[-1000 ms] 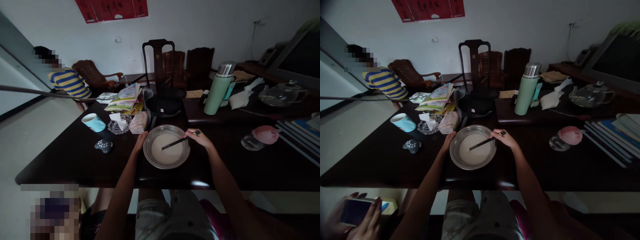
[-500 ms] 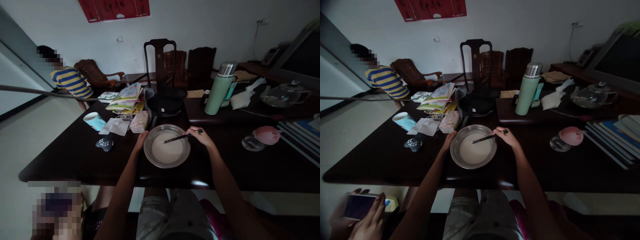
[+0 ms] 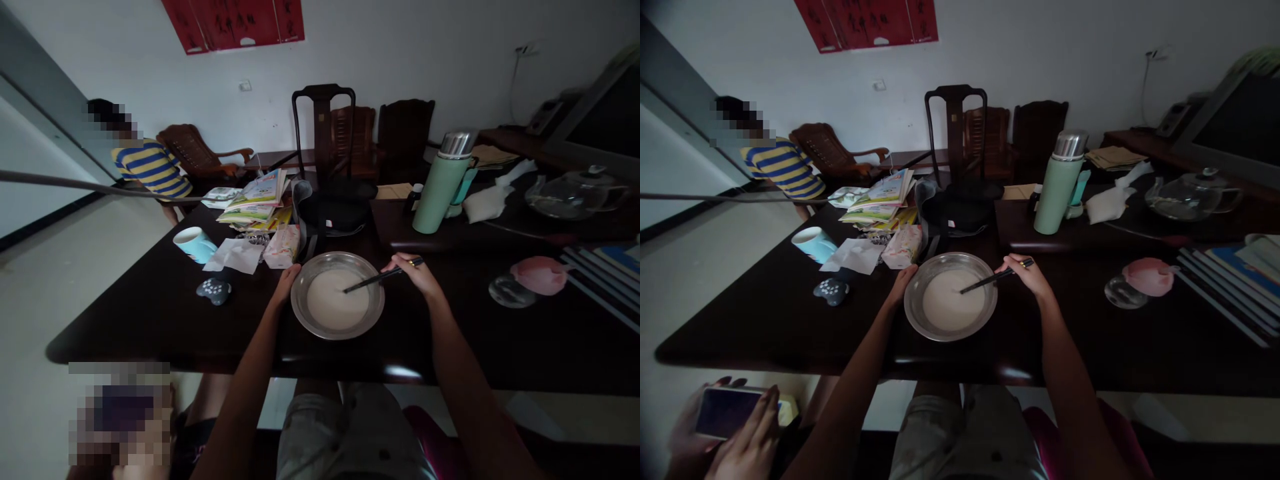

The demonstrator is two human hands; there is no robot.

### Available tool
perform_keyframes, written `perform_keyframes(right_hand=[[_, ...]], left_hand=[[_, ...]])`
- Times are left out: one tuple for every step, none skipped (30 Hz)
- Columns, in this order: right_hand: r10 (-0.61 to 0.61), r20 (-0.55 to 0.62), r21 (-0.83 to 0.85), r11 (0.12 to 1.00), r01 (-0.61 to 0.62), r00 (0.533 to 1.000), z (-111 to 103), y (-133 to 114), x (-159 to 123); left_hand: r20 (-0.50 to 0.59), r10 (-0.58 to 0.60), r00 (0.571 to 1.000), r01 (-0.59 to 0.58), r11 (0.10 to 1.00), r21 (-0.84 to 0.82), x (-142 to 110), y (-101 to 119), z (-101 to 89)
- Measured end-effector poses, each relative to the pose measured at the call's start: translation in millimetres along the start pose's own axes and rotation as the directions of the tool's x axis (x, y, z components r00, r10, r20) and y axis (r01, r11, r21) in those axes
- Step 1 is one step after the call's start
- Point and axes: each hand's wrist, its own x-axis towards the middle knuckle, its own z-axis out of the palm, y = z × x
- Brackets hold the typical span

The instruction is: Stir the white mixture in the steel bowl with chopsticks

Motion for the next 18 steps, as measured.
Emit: perform_keyframes(right_hand=[[0.004, 0.016, 0.006, 1.0, -0.004, 1.0, -0.7, 0.3, -0.4], [0.007, 0.051, 0.005, 1.0, -0.007, 0.999, 0.0, 0.4, -0.6], [0.01, 0.099, -0.003, 1.0, -0.01, 0.995, 1.8, 0.2, -0.6], [0.013, 0.146, -0.017, 1.0, -0.011, 0.989, 4.1, 0.0, -0.4], [0.013, 0.178, -0.032, 0.999, -0.008, 0.984, 6.1, -0.1, 0.0], [0.011, 0.185, -0.044, 0.999, -0.003, 0.983, 7.1, -0.1, 0.5], [0.007, 0.166, -0.051, 0.999, 0.002, 0.986, 6.8, 0.2, 0.8], [0.004, 0.126, -0.053, 0.999, 0.002, 0.992, 5.0, 0.8, 1.0], [0.002, 0.076, -0.047, 0.999, 0.001, 0.997, 2.3, 1.5, 0.9], [0.001, 0.031, -0.034, 0.999, 0.0, 1.0, -0.8, 2.1, 0.5], [0.003, 0.006, -0.018, 1.0, -0.003, 1.0, -3.4, 2.6, 0.0], [0.006, 0.008, -0.004, 1.0, -0.006, 1.0, -4.9, 2.8, -0.5], [0.008, 0.034, 0.004, 1.0, -0.009, 0.999, -4.9, 2.5, -0.8], [0.012, 0.078, 0.003, 1.0, -0.012, 0.997, -3.4, 1.9, -0.9], [0.015, 0.128, -0.006, 1.0, -0.015, 0.992, -0.9, 1.0, -0.8], [0.02, 0.173, -0.023, 1.0, -0.017, 0.985, 1.9, -0.1, -0.4], [0.019, 0.193, -0.038, 0.999, -0.012, 0.981, 4.4, -1.0, 0.1], [0.015, 0.189, -0.049, 0.999, -0.006, 0.982, 5.7, -1.7, 0.5]], left_hand=[[-0.006, 0.003, 1.0, -0.003, 1.0, -0.001, -0.5, 1.1, 0.7], [-0.011, 0.005, 1.0, -0.005, 1.0, -0.002, -1.1, 2.2, 1.4], [-0.016, 0.009, 1.0, -0.009, 1.0, -0.001, -1.6, 3.3, 2.0], [-0.022, 0.016, 1.0, -0.016, 1.0, 0.002, -2.1, 4.2, 2.6], [-0.03, 0.026, 0.999, -0.026, 1.0, 0.006, -2.6, 5.1, 3.0], [-0.038, 0.039, 0.999, -0.039, 0.999, 0.011, -3.0, 5.9, 3.2], [-0.044, 0.052, 0.998, -0.051, 0.999, 0.015, -3.2, 6.6, 3.3], [-0.047, 0.06, 0.997, -0.059, 0.998, 0.017, -3.2, 7.1, 3.4], [-0.045, 0.06, 0.997, -0.059, 0.998, 0.016, -3.0, 7.4, 3.3], [-0.036, 0.051, 0.998, -0.051, 0.999, 0.012, -2.6, 7.6, 3.2], [-0.022, 0.035, 0.999, -0.035, 0.999, 0.006, -2.0, 7.5, 3.0], [-0.006, 0.015, 1.0, -0.015, 1.0, -0.002, -1.3, 7.3, 2.7], [0.01, -0.007, 1.0, 0.007, 1.0, -0.009, -0.6, 6.9, 2.2], [0.025, -0.029, 0.999, 0.03, 0.999, -0.015, 0.0, 6.4, 1.6], [0.039, -0.05, 0.998, 0.051, 0.999, -0.017, 0.6, 5.8, 0.8], [0.056, -0.069, 0.996, 0.07, 0.997, -0.015, 0.9, 5.1, -0.2], [0.074, -0.085, 0.994, 0.086, 0.996, -0.01, 1.1, 4.4, -1.3], [0.097, -0.098, 0.99, 0.099, 0.995, -0.002, 1.2, 3.7, -2.4]])
